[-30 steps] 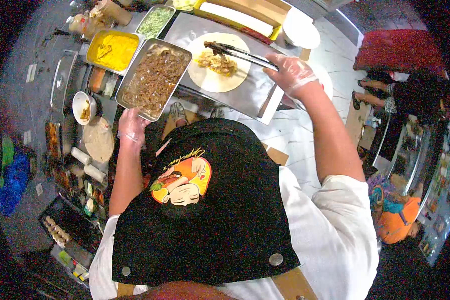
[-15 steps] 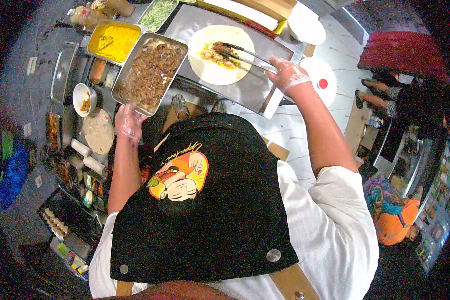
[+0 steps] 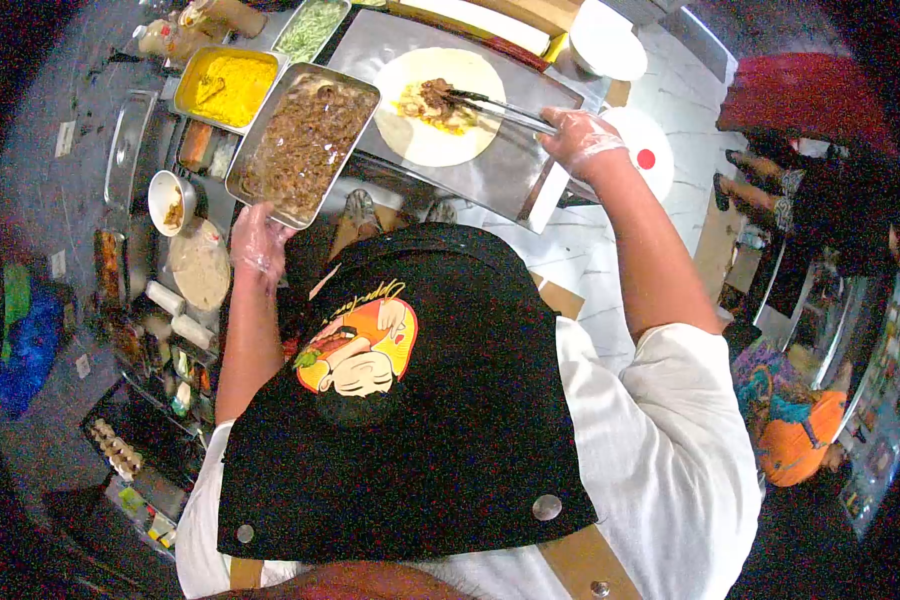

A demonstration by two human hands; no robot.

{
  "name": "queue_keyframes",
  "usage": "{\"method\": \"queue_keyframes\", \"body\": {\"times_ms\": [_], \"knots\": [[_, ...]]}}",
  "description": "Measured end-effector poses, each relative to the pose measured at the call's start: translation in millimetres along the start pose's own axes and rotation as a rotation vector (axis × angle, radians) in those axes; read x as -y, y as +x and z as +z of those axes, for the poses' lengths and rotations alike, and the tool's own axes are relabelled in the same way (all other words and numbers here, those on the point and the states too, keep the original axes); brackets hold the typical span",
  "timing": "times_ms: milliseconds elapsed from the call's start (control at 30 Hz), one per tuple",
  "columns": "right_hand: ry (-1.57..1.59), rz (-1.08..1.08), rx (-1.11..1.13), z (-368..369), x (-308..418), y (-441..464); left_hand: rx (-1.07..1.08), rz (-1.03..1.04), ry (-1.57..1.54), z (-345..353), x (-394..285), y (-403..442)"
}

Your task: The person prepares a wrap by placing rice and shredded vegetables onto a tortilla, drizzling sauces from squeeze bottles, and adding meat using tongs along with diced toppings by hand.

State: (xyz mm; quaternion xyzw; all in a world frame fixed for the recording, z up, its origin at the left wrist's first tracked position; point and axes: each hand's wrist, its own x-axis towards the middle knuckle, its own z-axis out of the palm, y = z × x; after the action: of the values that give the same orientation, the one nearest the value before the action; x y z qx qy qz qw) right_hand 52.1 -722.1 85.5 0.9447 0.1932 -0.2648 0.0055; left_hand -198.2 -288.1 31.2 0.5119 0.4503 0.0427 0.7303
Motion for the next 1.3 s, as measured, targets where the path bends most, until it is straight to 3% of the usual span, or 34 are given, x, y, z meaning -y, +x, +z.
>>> {"method": "queue_keyframes", "body": {"times_ms": [567,700,900,1300], "knots": [[0.082,-0.077,-0.186,-25,4,-22,0.01,0.0,-0.005,-5,3,7],[-0.031,0.004,-0.008,-4,0,-12,0.017,0.003,-0.014,-3,4,6],[-0.027,0.058,0.083,-1,-9,-15,0.014,-0.001,0.006,-6,7,5],[-0.004,-0.055,-0.062,-4,15,-2,0.021,0.001,-0.035,-4,2,1]]}}
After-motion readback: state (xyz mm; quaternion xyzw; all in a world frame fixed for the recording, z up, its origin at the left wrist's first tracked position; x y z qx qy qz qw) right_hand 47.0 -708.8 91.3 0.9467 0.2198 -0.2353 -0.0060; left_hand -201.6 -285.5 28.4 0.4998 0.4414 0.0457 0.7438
